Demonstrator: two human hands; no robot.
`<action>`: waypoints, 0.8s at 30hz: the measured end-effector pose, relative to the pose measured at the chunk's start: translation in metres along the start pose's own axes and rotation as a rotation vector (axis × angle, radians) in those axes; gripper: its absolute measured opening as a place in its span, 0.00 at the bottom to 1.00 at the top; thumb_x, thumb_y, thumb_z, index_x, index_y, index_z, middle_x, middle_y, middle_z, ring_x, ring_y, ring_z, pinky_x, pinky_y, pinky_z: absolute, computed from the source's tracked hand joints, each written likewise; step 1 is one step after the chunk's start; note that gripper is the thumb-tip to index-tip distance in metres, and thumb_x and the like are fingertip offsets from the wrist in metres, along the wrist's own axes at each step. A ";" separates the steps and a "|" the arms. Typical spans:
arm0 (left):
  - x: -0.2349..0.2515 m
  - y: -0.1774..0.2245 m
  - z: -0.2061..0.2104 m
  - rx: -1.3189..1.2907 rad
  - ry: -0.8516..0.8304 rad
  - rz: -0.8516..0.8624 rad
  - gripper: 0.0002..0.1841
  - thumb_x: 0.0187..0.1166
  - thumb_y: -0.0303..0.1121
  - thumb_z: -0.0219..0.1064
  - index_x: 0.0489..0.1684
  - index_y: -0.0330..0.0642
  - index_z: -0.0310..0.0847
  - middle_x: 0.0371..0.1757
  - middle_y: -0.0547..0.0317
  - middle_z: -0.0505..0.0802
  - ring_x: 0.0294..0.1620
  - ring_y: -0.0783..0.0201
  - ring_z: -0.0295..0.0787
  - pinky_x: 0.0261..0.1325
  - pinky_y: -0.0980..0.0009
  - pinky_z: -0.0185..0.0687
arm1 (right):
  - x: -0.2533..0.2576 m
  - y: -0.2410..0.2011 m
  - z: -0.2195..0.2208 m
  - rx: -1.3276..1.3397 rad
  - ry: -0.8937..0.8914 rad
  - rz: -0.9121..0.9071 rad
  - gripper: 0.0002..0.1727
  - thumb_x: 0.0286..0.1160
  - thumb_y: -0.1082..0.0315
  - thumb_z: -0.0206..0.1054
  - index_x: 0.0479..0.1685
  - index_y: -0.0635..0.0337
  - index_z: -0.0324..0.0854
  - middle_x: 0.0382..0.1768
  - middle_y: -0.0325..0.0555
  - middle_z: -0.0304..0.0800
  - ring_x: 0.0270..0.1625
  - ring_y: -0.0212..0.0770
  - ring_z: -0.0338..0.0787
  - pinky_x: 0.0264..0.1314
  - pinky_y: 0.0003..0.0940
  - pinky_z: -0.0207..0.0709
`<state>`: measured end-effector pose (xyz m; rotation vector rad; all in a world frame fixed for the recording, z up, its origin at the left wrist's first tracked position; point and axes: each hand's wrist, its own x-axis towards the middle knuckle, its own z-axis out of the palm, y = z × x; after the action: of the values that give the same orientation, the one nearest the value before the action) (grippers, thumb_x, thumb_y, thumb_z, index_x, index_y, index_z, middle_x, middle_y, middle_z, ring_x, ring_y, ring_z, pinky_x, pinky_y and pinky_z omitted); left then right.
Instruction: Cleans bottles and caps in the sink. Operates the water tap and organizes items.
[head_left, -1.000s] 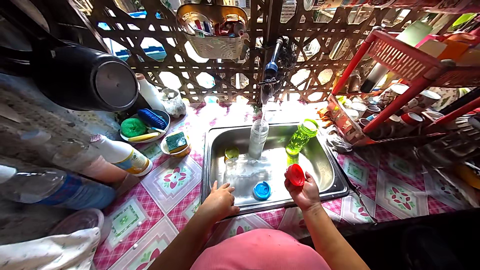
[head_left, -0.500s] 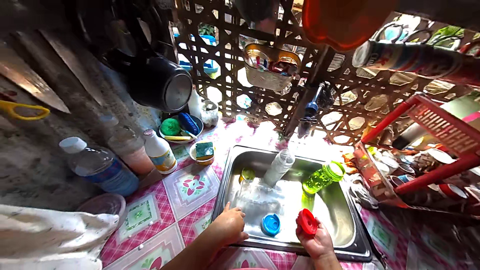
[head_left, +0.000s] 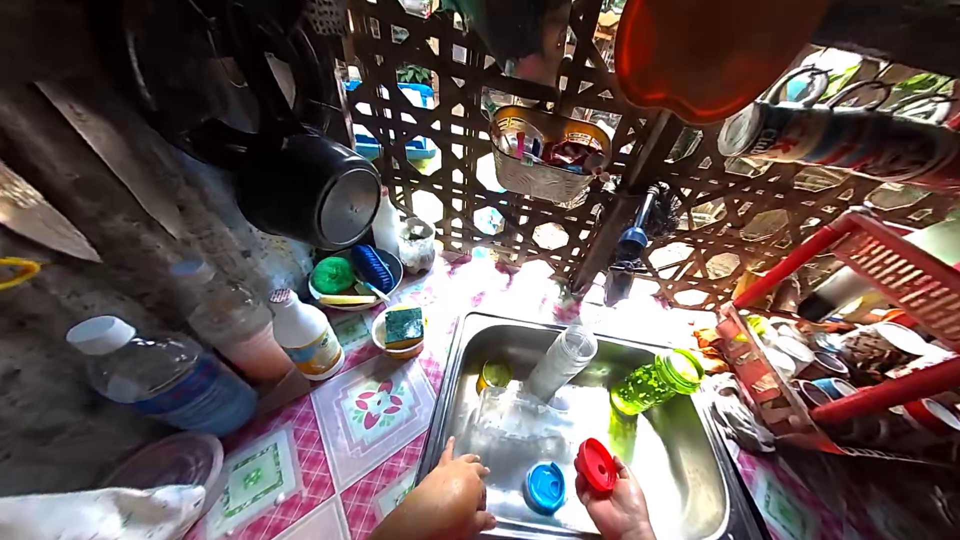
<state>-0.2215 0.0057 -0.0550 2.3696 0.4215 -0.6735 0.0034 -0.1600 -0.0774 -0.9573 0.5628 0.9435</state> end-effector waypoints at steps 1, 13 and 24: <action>0.000 0.000 -0.001 -0.006 -0.001 0.007 0.25 0.83 0.58 0.61 0.50 0.45 0.94 0.81 0.58 0.82 0.92 0.48 0.58 0.87 0.25 0.24 | 0.002 0.000 0.001 0.022 0.021 -0.016 0.26 0.90 0.44 0.37 0.56 0.53 0.72 0.39 0.50 0.86 0.36 0.43 0.89 0.33 0.36 0.83; 0.012 -0.006 -0.001 0.008 -0.052 -0.008 0.26 0.83 0.60 0.59 0.48 0.48 0.95 0.85 0.61 0.77 0.94 0.48 0.50 0.85 0.23 0.15 | -0.005 0.003 0.014 -0.672 -0.162 -0.717 0.14 0.84 0.69 0.55 0.59 0.68 0.76 0.49 0.47 0.86 0.53 0.34 0.88 0.59 0.33 0.83; 0.004 0.003 0.004 0.072 0.102 -0.061 0.25 0.83 0.59 0.60 0.66 0.55 0.89 0.66 0.54 0.89 0.80 0.49 0.75 0.88 0.26 0.25 | -0.031 -0.005 -0.007 -1.729 -0.261 -1.304 0.17 0.84 0.56 0.60 0.53 0.55 0.91 0.62 0.49 0.92 0.66 0.53 0.89 0.72 0.67 0.69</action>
<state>-0.2186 0.0009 -0.0584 2.4758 0.5232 -0.6065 -0.0078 -0.1805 -0.0551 -2.1763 -1.3198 0.0818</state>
